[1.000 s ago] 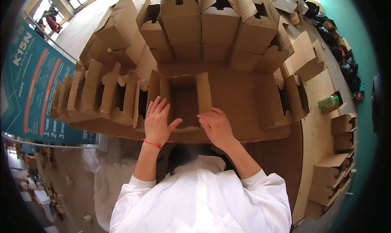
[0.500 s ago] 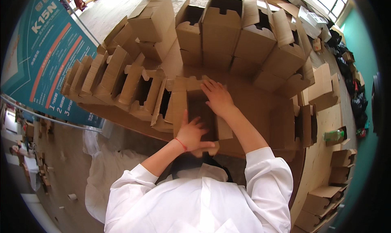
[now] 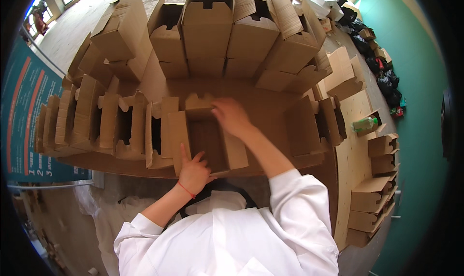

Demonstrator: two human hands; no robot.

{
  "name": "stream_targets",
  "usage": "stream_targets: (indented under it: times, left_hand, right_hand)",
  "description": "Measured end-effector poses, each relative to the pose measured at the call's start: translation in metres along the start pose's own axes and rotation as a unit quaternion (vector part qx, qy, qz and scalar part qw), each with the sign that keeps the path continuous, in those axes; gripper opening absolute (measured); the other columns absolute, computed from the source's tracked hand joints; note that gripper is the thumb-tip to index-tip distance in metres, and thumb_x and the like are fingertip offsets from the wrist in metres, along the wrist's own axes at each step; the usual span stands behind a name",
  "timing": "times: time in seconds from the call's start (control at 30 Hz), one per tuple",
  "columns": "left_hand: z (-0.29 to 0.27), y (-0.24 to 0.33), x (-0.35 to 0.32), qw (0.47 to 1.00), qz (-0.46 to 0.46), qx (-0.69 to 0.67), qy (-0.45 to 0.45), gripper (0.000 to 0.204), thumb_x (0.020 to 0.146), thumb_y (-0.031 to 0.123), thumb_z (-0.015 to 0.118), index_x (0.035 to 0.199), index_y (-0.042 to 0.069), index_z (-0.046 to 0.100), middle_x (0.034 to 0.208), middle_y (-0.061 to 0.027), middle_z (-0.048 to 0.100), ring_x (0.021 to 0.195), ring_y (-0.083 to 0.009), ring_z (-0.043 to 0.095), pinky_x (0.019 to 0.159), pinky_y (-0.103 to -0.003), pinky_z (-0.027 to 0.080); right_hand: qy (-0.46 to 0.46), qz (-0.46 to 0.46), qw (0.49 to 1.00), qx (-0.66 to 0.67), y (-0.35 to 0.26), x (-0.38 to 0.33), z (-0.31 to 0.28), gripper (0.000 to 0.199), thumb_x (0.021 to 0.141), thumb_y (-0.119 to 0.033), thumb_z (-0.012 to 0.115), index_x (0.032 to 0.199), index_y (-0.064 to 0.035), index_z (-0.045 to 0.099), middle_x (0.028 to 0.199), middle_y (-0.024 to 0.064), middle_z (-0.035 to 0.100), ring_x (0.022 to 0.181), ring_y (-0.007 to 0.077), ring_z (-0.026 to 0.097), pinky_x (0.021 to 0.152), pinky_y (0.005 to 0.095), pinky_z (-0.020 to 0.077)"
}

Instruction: The person places bottles into cardboard boxes and then organizes the boxes on a large table.

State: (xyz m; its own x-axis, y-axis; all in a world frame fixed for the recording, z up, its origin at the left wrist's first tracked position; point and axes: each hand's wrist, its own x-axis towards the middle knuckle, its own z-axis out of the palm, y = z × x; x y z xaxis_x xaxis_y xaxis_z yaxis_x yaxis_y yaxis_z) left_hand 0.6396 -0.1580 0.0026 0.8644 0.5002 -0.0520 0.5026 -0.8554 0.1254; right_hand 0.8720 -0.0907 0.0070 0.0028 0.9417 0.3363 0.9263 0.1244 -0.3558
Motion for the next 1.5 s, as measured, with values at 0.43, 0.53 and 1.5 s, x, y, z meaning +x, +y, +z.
stream_targets:
  times: [0.43, 0.53, 1.5]
  left_hand:
    - [-0.004, 0.003, 0.001, 1.0, -0.007, 0.005, -0.018, 0.033, 0.077, 0.048, 0.067, 0.078, 0.017, 0.076, 0.095, -0.0018, 0.067, 0.123, -0.0227, 0.05, 0.107, -0.077, 0.001]
    - [-0.008, 0.002, -0.001, 0.999, -0.014, 0.006, -0.041, 0.035, 0.079, 0.05, 0.065, 0.082, 0.017, 0.077, 0.099, -0.0026, 0.067, 0.125, -0.023, 0.048, 0.106, -0.078, 0.001]
    - [-0.01, 0.005, -0.005, 0.997, -0.03, 0.034, -0.062, 0.043, 0.082, 0.056, 0.06, 0.089, 0.017, 0.076, 0.104, -0.0007, 0.067, 0.123, -0.019, 0.05, 0.107, -0.076, 0.005]
  right_hand:
    - [-0.316, 0.388, 0.864, 0.051, 0.219, -0.198, -0.156, 0.024, 0.093, -0.014, 0.051, 0.109, -0.0003, 0.062, 0.103, 0.0212, 0.067, 0.091, 0.0308, 0.065, 0.08, 0.0394, 0.0513]
    - [-0.325, 0.386, 0.863, -0.025, 0.213, -0.198, -0.137, 0.027, 0.093, -0.017, 0.051, 0.113, -0.0003, 0.06, 0.105, 0.0208, 0.067, 0.093, 0.0296, 0.065, 0.08, 0.039, 0.0511]
    - [0.14, 0.241, 0.947, -0.159, 0.135, -0.148, -0.167, 0.028, 0.071, -0.001, 0.07, 0.099, -0.0004, 0.063, 0.092, 0.0154, 0.057, 0.091, 0.0335, 0.059, 0.084, 0.0406, 0.0476]
